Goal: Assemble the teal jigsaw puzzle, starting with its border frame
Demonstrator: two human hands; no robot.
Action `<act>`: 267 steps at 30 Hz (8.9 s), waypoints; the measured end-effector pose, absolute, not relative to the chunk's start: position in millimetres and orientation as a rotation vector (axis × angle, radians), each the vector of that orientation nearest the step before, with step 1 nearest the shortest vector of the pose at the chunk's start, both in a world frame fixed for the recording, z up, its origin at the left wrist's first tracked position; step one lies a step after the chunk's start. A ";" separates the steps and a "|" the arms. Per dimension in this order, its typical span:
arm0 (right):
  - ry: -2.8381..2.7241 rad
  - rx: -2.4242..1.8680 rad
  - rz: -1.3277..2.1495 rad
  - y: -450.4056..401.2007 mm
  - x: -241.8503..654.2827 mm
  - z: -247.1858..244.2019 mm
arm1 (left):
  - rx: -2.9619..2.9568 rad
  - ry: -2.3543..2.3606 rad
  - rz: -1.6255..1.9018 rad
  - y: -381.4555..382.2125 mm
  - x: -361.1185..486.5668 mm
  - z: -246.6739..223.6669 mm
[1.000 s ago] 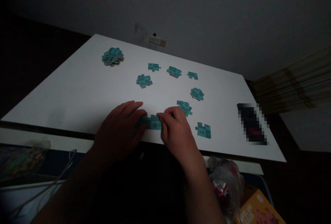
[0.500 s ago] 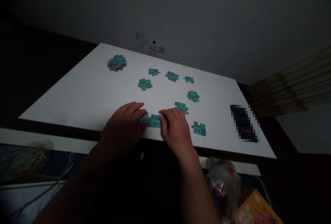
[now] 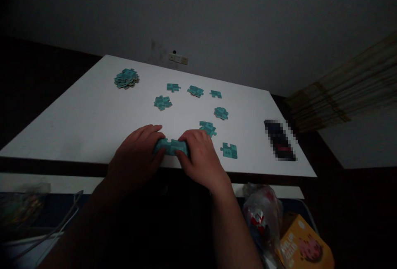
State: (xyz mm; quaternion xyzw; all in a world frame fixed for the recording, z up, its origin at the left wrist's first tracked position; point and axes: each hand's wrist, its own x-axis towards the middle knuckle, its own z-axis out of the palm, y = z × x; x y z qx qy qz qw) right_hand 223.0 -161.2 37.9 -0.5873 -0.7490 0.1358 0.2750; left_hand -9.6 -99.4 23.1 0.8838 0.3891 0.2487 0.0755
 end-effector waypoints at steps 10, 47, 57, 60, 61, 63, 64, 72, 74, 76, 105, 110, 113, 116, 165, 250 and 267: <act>-2.005 -1.607 0.329 -168.3 220.6 37.7 | 2.701 1.138 0.725 -97.7 -12.6 20.3; -1.616 -2.021 -0.170 -149.4 269.8 11.6 | 2.687 1.210 0.699 -98.9 -15.3 16.2; -1.470 -1.794 0.078 -146.9 275.7 22.8 | 2.686 1.215 0.657 -100.5 -14.6 18.8; -1.224 -1.588 0.373 -155.5 255.2 27.1 | 2.671 1.204 0.660 -101.3 -14.4 19.2; -1.147 -1.502 0.496 -158.4 244.8 27.4 | 2.668 1.193 0.668 -101.4 -14.4 18.9; -1.070 -1.349 0.747 -162.2 223.5 25.9 | 2.665 1.175 0.692 -101.3 -14.6 17.9; -1.072 -1.315 0.841 -162.6 214.9 24.5 | 2.663 1.170 0.703 -101.3 -14.6 17.5; -1.428 -1.577 0.622 -148.4 234.5 24.2 | 2.676 1.177 0.669 -103.5 -14.7 19.4; -1.515 -1.603 0.623 -148.4 238.9 26.4 | 2.676 1.181 0.670 -104.1 -14.6 19.7; -1.549 -1.616 0.583 -149.8 236.6 27.6 | 2.673 1.182 0.684 -104.5 -14.4 19.6; -1.804 -1.688 0.139 -156.1 209.0 27.0 | 2.657 1.158 0.683 -106.1 -13.5 26.1; -1.692 -1.824 -0.067 -140.0 234.2 30.9 | 2.655 1.164 0.691 -105.7 -11.4 24.3; -1.705 -1.936 -0.060 -126.2 246.4 25.4 | 2.695 1.180 0.644 -104.2 -8.0 21.7; -1.715 -1.957 -0.006 -118.4 249.0 19.8 | 2.737 1.173 0.574 -104.6 -5.0 19.5; -1.782 -1.677 -0.157 -127.0 241.1 15.1 | 2.628 1.597 0.643 -152.9 -21.8 2.8; -2.198 -1.163 0.331 -117.9 222.9 15.8 | 2.659 1.388 0.728 -157.1 -2.7 -11.9; -1.991 -1.554 0.142 -144.1 254.1 14.5 | 2.706 1.381 0.667 -159.0 -3.1 -5.3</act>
